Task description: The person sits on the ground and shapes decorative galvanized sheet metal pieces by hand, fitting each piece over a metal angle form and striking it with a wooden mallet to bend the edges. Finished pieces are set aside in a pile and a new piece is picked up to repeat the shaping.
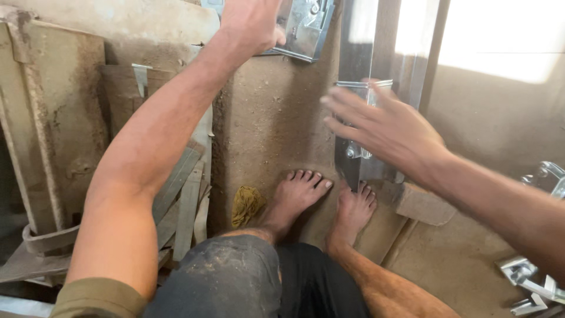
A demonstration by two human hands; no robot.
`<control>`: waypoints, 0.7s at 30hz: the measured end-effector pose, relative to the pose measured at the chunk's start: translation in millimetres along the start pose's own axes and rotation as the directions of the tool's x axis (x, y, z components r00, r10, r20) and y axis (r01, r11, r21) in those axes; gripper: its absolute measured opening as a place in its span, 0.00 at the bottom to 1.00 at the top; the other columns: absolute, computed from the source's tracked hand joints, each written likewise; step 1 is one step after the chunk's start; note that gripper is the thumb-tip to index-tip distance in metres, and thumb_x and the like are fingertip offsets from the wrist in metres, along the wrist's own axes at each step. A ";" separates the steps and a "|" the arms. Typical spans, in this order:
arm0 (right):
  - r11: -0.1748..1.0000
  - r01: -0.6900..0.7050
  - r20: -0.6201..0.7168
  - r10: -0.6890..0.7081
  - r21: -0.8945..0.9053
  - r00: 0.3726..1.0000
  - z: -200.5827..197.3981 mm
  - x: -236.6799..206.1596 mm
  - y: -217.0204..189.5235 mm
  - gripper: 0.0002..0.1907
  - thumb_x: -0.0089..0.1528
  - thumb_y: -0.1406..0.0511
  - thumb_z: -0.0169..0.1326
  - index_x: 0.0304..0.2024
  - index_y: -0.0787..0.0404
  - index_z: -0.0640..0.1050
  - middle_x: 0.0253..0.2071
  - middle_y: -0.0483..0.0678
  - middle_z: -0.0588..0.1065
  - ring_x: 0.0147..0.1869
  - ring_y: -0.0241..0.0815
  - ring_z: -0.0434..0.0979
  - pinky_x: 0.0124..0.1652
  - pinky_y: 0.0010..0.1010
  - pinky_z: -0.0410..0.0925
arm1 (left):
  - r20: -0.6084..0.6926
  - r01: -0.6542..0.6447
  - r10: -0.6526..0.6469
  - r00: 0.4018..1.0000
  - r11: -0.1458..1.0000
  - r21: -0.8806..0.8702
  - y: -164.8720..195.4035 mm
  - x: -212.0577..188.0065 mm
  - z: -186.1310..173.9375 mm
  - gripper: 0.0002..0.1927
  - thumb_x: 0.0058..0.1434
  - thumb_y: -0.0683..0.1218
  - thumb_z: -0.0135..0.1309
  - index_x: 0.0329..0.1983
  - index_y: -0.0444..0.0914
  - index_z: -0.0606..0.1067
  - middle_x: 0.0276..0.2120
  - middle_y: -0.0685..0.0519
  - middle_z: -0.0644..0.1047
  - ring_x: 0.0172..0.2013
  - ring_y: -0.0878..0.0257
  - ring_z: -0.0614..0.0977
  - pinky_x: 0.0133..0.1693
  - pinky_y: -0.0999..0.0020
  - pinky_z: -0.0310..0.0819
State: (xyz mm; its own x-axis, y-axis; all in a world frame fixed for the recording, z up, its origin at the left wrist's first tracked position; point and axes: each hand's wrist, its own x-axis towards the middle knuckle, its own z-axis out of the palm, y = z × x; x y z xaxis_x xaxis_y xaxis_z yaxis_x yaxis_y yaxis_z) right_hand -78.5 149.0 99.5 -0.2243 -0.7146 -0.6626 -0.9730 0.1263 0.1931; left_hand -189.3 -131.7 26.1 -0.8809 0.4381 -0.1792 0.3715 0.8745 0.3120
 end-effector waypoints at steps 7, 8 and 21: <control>0.950 -0.119 -0.459 0.246 0.287 0.854 17.1 -19.6 30.0 0.26 0.60 0.65 0.64 0.60 0.44 0.74 0.56 0.38 0.72 0.67 0.38 0.69 0.66 0.39 0.64 | -0.063 -0.015 0.026 0.998 0.987 0.161 15.5 20.7 7.4 0.25 0.40 0.45 0.73 0.41 0.35 0.76 0.34 0.39 0.79 0.36 0.40 0.81 0.36 0.48 0.77; 0.767 -0.248 -0.317 0.504 0.592 0.803 35.9 -47.9 29.1 0.22 0.64 0.65 0.63 0.60 0.47 0.76 0.56 0.42 0.74 0.62 0.42 0.71 0.60 0.42 0.67 | -0.068 -0.080 0.097 0.993 0.971 0.225 14.9 22.1 9.2 0.31 0.39 0.48 0.74 0.46 0.34 0.75 0.39 0.38 0.78 0.43 0.40 0.79 0.44 0.45 0.73; -0.094 -0.742 -0.014 0.990 0.664 -0.138 242.6 -175.4 4.0 0.38 0.66 0.61 0.62 0.71 0.70 0.60 0.67 0.57 0.67 0.70 0.52 0.67 0.63 0.55 0.62 | 0.061 0.066 -0.041 0.997 0.854 -0.517 3.5 5.4 -34.6 0.12 0.73 0.46 0.57 0.52 0.33 0.74 0.39 0.47 0.78 0.35 0.60 0.80 0.36 0.68 0.78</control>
State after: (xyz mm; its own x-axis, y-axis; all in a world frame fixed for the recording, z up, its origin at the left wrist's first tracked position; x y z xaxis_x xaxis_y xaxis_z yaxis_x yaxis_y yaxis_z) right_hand -56.2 441.8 40.9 -0.9319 0.2140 0.2928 0.2216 0.9751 -0.0072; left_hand -202.9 -133.5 58.5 -0.8758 0.4140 -0.2482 0.1071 0.6680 0.7364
